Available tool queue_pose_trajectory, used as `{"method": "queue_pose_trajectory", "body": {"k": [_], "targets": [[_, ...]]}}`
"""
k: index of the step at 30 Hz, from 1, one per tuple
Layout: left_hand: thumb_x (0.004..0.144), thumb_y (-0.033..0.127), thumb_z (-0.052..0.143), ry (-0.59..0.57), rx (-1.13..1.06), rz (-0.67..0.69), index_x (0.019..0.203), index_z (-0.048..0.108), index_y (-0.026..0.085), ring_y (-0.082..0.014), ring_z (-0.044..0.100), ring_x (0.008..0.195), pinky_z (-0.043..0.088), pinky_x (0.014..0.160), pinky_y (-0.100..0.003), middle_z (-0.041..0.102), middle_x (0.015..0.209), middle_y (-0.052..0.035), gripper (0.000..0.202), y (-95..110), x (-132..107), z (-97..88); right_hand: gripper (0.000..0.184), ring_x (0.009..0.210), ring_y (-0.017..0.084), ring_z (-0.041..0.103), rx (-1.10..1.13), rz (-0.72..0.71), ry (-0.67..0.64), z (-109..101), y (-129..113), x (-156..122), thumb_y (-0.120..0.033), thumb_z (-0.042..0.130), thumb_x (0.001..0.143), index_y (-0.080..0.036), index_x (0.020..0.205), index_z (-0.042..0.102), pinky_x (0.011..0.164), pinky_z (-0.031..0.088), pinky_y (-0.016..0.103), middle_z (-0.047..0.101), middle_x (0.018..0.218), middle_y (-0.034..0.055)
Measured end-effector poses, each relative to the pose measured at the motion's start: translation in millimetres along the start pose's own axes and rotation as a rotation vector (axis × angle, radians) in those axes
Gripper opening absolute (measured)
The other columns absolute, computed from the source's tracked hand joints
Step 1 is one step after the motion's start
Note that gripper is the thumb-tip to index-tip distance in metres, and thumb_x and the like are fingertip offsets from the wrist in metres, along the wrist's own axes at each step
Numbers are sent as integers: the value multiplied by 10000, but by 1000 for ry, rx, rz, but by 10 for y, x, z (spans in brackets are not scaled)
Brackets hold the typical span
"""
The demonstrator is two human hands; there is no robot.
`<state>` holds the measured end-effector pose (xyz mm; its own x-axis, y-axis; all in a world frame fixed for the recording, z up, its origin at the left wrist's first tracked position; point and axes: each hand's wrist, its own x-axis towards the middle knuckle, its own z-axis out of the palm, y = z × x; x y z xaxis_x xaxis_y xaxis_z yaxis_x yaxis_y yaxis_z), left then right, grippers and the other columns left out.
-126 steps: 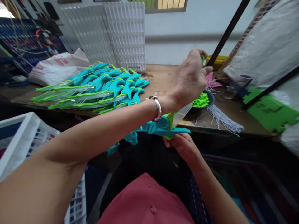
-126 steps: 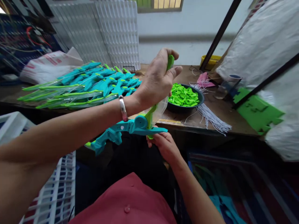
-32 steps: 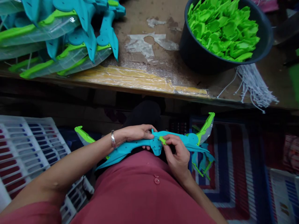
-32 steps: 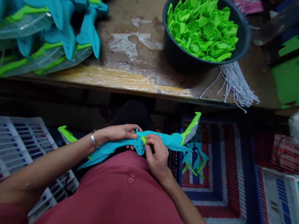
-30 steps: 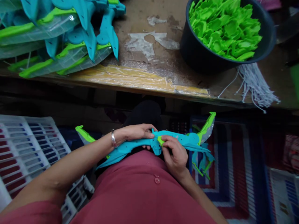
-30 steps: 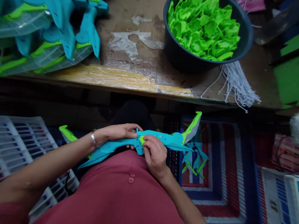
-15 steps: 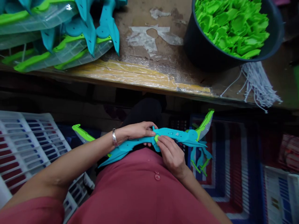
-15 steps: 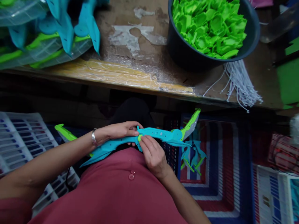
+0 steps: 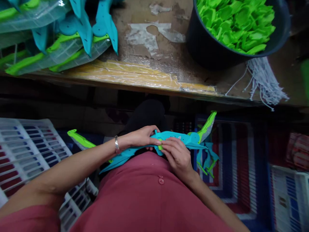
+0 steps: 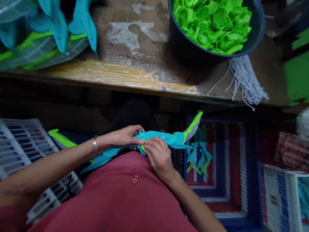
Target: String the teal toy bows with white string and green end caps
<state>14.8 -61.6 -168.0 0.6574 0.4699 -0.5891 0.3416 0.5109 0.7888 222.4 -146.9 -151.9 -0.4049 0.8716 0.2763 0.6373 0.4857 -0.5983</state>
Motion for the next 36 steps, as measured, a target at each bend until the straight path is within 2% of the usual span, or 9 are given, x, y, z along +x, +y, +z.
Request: {"method": "queue_pose_trajectory", "body": {"k": [3,5,10,17,23,26,29,33,36], "targets": [[793,421,747,79,168,67,1126,543,185,-162,610,661,449,595,-276,631,847,0,456,27,-52,42,551,1316,356,550,-100,104,-99,-112,57,100,-332,715,928,-159,1413,520,1078,469,584,623,1364,185],[794,385,738,140,361,118,1095,558,186,-196,623,771,438,660,-296,650,919,-26,403,53,-96,106,738,1347,402,508,-147,134,-277,-151,134,200,-421,812,835,-124,1433,497,1078,449,604,564,1422,223],[821,400,688,150,592,76,1090,538,204,-228,607,790,382,658,-312,634,880,-22,366,63,-148,254,583,1040,297,617,-28,259,-738,-84,344,453,-507,919,669,-166,1081,685,818,519,392,676,1073,103],[830,327,619,169,655,54,1084,506,208,-240,615,798,395,670,-324,633,896,-38,302,23,-85,239,525,948,254,651,-7,369,-800,92,393,585,-425,936,650,-154,1035,703,767,444,314,704,987,75],[831,293,592,163,695,78,1041,498,208,-254,649,860,436,729,-339,664,950,-60,245,14,-51,253,617,979,273,683,-78,295,-811,70,333,587,-463,912,680,-112,1135,687,777,479,320,722,1059,128],[854,342,604,168,691,87,1074,512,204,-263,664,891,451,736,-339,680,993,-72,276,13,-52,261,602,1011,281,688,-95,213,-835,-90,310,655,-475,906,699,-121,1139,696,835,497,343,734,1075,131],[896,414,591,137,689,89,1161,522,196,-284,675,928,466,778,-362,689,1030,-91,350,42,-115,289,428,1027,259,689,-46,119,-657,-529,313,936,-437,842,799,-155,1099,723,883,503,347,752,1073,110],[942,460,566,130,743,141,1231,517,209,-299,667,945,461,821,-391,687,1012,-85,387,119,-297,339,162,876,194,696,-75,116,41,-1414,545,1636,-312,665,934,-187,987,752,818,514,319,767,957,48],[973,411,549,174,795,235,1238,532,241,-281,656,993,450,872,-390,685,1080,-71,316,218,-495,296,145,811,200,691,-312,176,247,-1901,928,2204,-205,634,881,-188,886,777,804,512,336,769,877,36]]}}
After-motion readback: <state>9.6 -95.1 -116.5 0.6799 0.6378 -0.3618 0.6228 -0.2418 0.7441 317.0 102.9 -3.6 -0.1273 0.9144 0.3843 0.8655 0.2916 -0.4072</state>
